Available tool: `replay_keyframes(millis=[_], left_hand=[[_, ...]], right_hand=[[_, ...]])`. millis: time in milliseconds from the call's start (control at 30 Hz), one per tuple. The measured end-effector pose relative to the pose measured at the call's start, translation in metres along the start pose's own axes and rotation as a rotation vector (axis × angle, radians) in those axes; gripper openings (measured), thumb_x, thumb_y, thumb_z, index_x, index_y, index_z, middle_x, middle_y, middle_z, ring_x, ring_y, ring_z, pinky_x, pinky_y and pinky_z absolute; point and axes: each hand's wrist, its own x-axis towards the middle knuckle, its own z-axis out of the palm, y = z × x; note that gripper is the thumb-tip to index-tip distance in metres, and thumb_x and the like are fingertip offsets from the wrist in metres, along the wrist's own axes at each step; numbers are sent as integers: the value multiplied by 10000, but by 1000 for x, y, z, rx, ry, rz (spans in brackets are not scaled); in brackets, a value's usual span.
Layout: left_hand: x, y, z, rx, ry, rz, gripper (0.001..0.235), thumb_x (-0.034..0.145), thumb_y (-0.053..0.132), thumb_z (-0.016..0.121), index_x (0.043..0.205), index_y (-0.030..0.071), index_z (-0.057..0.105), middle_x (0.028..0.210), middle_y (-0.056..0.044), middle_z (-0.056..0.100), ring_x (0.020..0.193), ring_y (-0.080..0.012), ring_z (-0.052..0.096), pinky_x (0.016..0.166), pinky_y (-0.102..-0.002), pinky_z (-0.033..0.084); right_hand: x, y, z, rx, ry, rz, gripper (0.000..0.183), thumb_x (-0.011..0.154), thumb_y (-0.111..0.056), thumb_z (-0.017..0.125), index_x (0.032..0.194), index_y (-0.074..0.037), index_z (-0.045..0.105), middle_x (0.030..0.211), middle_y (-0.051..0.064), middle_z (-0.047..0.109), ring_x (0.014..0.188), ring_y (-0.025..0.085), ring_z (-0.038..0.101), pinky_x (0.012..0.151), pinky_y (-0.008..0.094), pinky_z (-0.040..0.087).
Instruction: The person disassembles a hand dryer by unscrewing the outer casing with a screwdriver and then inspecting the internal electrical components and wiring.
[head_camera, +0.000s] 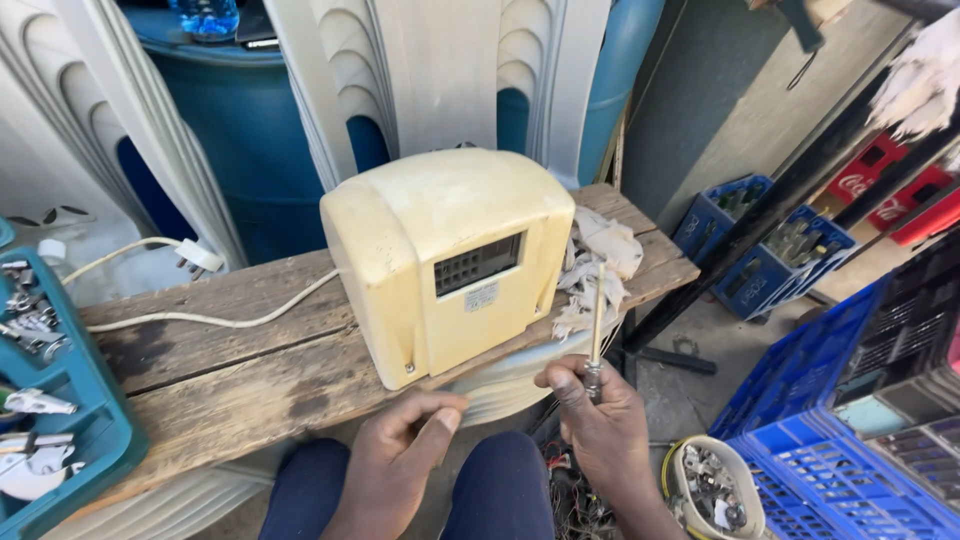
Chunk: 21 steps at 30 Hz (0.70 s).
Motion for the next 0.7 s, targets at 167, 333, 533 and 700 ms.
replay_keyframes(millis=[167, 333, 533, 700], left_hand=[[2, -21, -23, 157, 192, 294, 186, 920, 243, 738, 983, 158, 891, 927, 39, 846, 845, -76, 726, 771, -244, 532], [-19, -17, -50, 76, 118, 134, 197, 969, 246, 748, 1043, 114, 874, 701, 31, 682, 636, -55, 545, 605, -277, 443], [-17, -23, -94, 289, 110, 273, 291, 1078, 372, 600, 1226, 176, 754, 926, -29, 668, 699, -217, 574, 619, -452, 465], [10, -44, -131, 518, 345, 481, 274, 1097, 339, 551, 1210, 184, 746, 984, -69, 638, 873, -313, 620, 683, -501, 485]], right_hand=[[12, 8, -24, -185, 22, -23, 172, 989, -209, 754, 1116, -95, 775, 815, 48, 799, 480, 106, 461, 443, 272, 402], [-8, 6, 38, -406, -197, -33, 199, 953, -192, 786, 1115, -87, 835, 892, 38, 873, 577, 113, 583, 564, 295, 519], [-13, -21, 133, -618, -515, -206, 183, 920, -321, 781, 1047, -201, 836, 917, -45, 867, 852, 119, 752, 815, 303, 542], [-18, -44, 193, -575, -533, -43, 223, 972, -285, 778, 1157, -200, 869, 642, 47, 660, 594, 169, 671, 658, 313, 512]])
